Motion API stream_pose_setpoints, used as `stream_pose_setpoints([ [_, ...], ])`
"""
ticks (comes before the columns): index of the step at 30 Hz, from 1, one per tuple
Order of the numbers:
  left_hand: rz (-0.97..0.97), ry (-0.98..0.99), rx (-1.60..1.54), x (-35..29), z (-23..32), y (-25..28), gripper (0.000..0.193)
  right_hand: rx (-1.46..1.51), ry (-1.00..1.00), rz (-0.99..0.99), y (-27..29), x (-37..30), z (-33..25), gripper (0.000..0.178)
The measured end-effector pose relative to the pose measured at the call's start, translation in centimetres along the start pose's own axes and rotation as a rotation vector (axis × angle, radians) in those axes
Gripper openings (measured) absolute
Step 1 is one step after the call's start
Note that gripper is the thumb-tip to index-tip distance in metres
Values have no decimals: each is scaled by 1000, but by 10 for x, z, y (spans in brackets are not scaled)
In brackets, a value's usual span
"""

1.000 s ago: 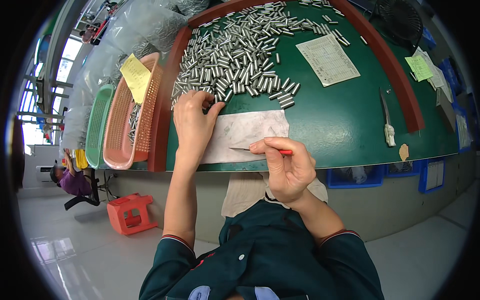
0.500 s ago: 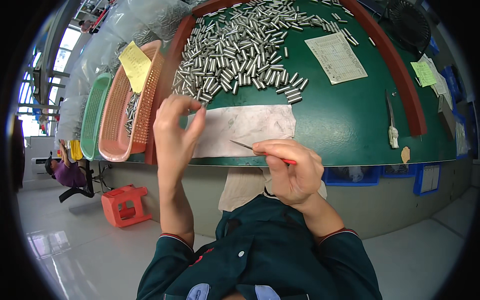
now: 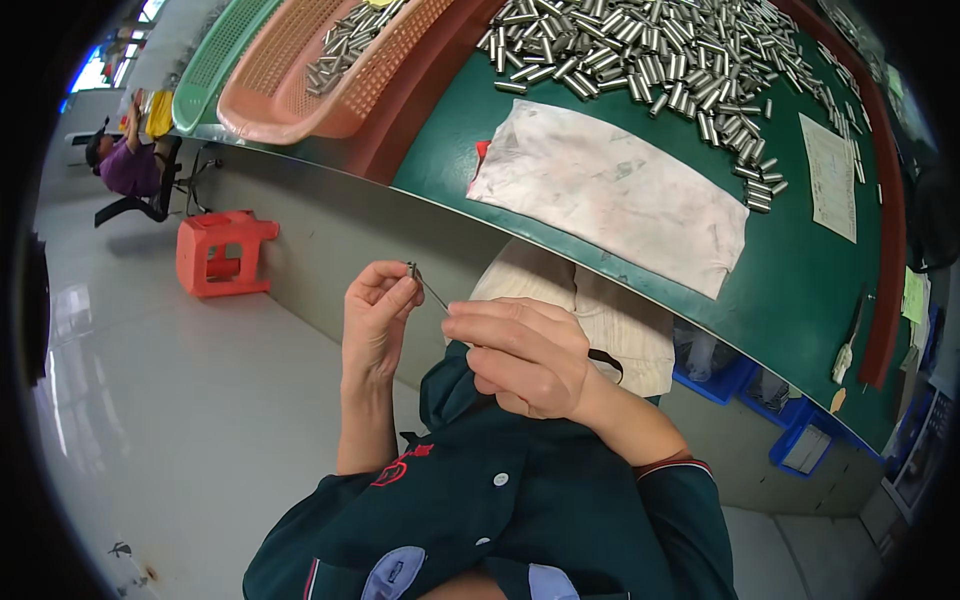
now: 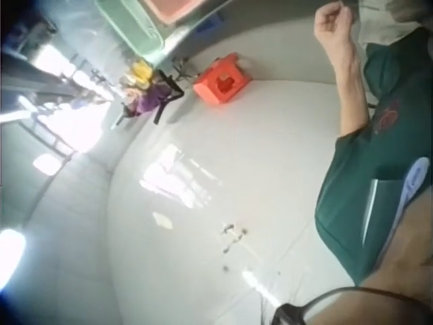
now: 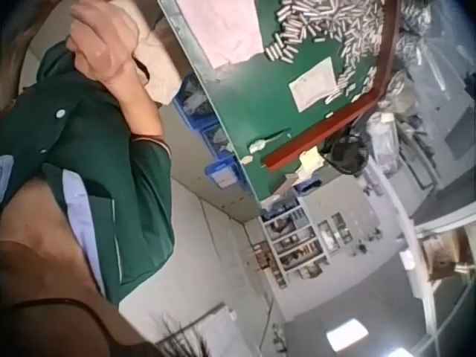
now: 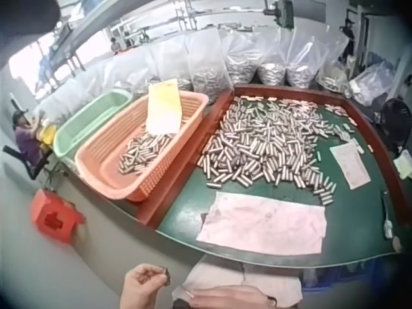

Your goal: Manually assembling small metal components using a thin alignment tool at a workstation.

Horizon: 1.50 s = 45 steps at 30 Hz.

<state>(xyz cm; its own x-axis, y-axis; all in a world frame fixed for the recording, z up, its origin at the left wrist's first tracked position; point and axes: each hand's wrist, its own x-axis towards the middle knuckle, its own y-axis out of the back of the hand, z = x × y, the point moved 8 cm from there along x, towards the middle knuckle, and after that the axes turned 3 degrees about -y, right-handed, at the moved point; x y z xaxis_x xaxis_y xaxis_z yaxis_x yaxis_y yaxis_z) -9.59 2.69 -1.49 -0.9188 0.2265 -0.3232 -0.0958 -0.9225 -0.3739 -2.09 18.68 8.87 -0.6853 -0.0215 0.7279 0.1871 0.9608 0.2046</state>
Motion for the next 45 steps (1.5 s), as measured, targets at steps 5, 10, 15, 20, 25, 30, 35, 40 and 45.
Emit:
stream_pose_setpoints([
  [5, 18, 13, -5, -4, -6, 13, 15, -2, 10, 9, -14, -2, 1, 15],
  [10, -7, 15, -10, -3, -8, 13, 15, -11, 5, 48, -17, -3, 3, 21],
  [15, 16, -19, 47, -3, -7, 12, 13, -49, 18, -17, -23, 0, 3, 12],
  [20, 86, -90, 112, -5, -10, 13, 12, -60, -23, 31, -24, -6, 12, 24],
  [25, 122, -153, 195, -7, -14, 13, 11, -47, -25, 110, -18, -8, 7, 28],
  [30, 195, -204, 186, -2, -5, 23, 10, -110, -39, -69, -33, -2, 0, 25],
  [35, 219, -177, 102, 1, -6, 34, 10, -51, 0, -93, -22, 2, -8, 24],
  [40, 199, -156, 107, 0, -8, 30, 11, -63, -40, -57, -27, -3, 4, 27],
  [45, 195, -142, 108, 0, -10, 29, 11, -35, -80, -34, -28, -4, 9, 22],
])
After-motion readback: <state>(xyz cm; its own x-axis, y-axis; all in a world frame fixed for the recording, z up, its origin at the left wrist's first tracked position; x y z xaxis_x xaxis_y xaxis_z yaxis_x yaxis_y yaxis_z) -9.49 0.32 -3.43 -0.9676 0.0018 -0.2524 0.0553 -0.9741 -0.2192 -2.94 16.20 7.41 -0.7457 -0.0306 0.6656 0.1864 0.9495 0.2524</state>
